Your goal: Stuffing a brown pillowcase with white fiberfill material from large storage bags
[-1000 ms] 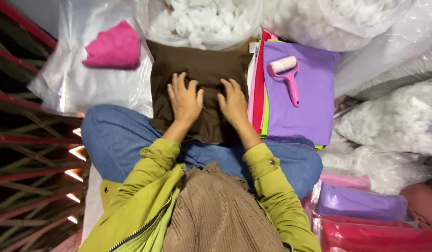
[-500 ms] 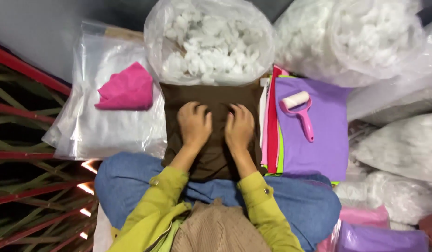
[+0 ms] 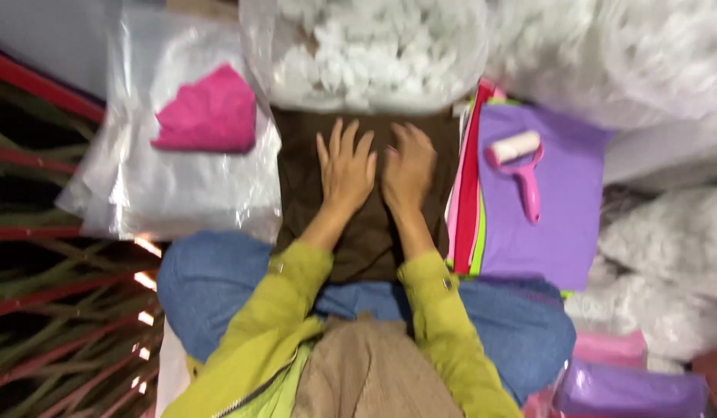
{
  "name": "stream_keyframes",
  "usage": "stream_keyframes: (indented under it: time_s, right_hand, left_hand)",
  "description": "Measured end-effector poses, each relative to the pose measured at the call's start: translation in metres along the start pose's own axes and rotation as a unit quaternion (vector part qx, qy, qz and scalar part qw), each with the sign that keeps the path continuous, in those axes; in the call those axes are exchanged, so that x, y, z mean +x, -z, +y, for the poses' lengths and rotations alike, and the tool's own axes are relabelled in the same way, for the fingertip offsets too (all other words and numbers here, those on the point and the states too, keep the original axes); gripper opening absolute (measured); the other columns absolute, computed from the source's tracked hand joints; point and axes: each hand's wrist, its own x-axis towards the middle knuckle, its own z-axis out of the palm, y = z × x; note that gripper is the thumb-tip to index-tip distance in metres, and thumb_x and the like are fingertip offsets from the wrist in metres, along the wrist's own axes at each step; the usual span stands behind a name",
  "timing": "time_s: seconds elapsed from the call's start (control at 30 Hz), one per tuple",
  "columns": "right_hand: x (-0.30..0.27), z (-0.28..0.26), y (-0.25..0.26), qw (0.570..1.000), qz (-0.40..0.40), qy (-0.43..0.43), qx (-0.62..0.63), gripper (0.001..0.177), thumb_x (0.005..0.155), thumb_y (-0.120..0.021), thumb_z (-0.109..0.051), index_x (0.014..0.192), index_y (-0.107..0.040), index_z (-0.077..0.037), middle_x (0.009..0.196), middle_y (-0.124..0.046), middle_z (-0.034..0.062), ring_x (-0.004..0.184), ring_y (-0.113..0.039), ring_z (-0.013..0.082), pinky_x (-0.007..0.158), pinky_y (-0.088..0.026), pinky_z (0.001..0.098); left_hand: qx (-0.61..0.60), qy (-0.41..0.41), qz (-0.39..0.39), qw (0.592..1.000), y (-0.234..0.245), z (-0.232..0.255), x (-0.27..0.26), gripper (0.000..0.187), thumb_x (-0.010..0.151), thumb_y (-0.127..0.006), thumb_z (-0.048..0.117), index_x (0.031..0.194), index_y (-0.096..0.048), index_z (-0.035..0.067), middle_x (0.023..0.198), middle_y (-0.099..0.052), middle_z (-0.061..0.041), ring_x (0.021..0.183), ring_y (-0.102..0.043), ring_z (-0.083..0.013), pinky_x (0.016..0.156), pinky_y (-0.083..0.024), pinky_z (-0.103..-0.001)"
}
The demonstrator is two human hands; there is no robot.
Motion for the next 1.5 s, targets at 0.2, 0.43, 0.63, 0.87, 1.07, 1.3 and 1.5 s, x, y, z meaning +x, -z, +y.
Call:
stream_keyframes:
  time_s: [0.2,0.43,0.63,0.87,1.07,1.3,1.5]
  right_hand:
    - [-0.011,0.060,-0.021,0.963,-0.181,-0.138,-0.144,0.053,0.107,-0.051,-0.051,0.151,-0.047,-0.021,0.152,-0.045,0.0272,0.141,-0.038,0.0539,0.112,-0.033,0.0676]
    - [-0.018,-0.006,0.018,0.998,-0.058,-0.009,-0.012,0.041,0.100,-0.059,-0.019,0.140,-0.058,-0.015,0.137,-0.056,0.0162,0.132,-0.051,0.0388,0.115,-0.037,0.0517]
    - [-0.050,0.058,0.010,0.958,-0.208,-0.047,-0.191,0.040,0.103,-0.056,-0.042,0.141,-0.059,-0.030,0.142,-0.057,0.0095,0.136,-0.048,0.0349,0.107,-0.040,0.0603]
    - [-0.064,-0.021,0.063,0.984,-0.174,-0.010,-0.032,0.034,0.097,-0.065,-0.018,0.130,-0.065,-0.018,0.127,-0.060,0.0148,0.123,-0.058,0.0387,0.100,-0.048,0.0521]
    - [-0.085,0.053,0.057,0.948,-0.256,-0.043,-0.187,0.032,0.093,-0.065,-0.047,0.124,-0.068,-0.038,0.125,-0.064,0.0049,0.112,-0.066,0.0326,0.088,-0.052,0.0509]
    - [-0.030,-0.025,0.061,0.978,-0.204,-0.033,-0.013,0.032,0.096,-0.068,-0.024,0.128,-0.069,-0.025,0.130,-0.062,0.0131,0.122,-0.061,0.0395,0.097,-0.053,0.0503]
    - [-0.048,0.032,0.034,0.945,-0.273,-0.107,-0.147,0.037,0.101,-0.060,-0.039,0.138,-0.062,-0.033,0.133,-0.062,0.0092,0.128,-0.057,0.0377,0.098,-0.050,0.0544]
  left_hand:
    - [0.039,0.210,-0.235,0.948,-0.008,-0.063,0.003,0.076,0.090,-0.065,0.063,0.151,-0.047,0.021,0.163,-0.029,-0.024,0.156,-0.012,-0.0443,0.119,-0.015,-0.072]
    - [0.036,0.086,-0.037,0.995,-0.011,-0.031,-0.005,0.050,0.087,-0.074,0.021,0.135,-0.062,0.014,0.140,-0.048,-0.018,0.139,-0.039,-0.0409,0.110,-0.031,-0.066]
    - [0.044,0.154,-0.192,0.968,-0.004,-0.059,-0.031,0.042,0.099,-0.055,0.034,0.137,-0.060,0.018,0.152,-0.046,-0.016,0.152,-0.026,-0.0378,0.116,-0.024,-0.070]
    - [-0.015,-0.025,-0.040,0.999,0.003,-0.022,-0.065,0.025,0.083,-0.072,0.011,0.108,-0.073,0.010,0.123,-0.061,-0.017,0.125,-0.055,-0.0380,0.104,-0.047,-0.052]
    - [0.041,0.085,-0.206,0.974,0.000,-0.042,-0.074,0.034,0.093,-0.068,0.030,0.123,-0.070,0.015,0.137,-0.053,-0.015,0.141,-0.041,-0.0369,0.113,-0.035,-0.063]
    - [-0.004,-0.006,-0.089,0.996,0.017,0.004,-0.040,0.035,0.095,-0.065,0.015,0.129,-0.064,0.009,0.131,-0.056,-0.016,0.137,-0.047,-0.0367,0.111,-0.041,-0.053]
    - [0.065,0.141,-0.218,0.964,0.002,-0.046,-0.034,0.056,0.098,-0.061,0.042,0.141,-0.055,0.007,0.146,-0.048,-0.018,0.147,-0.033,-0.0363,0.115,-0.029,-0.065]
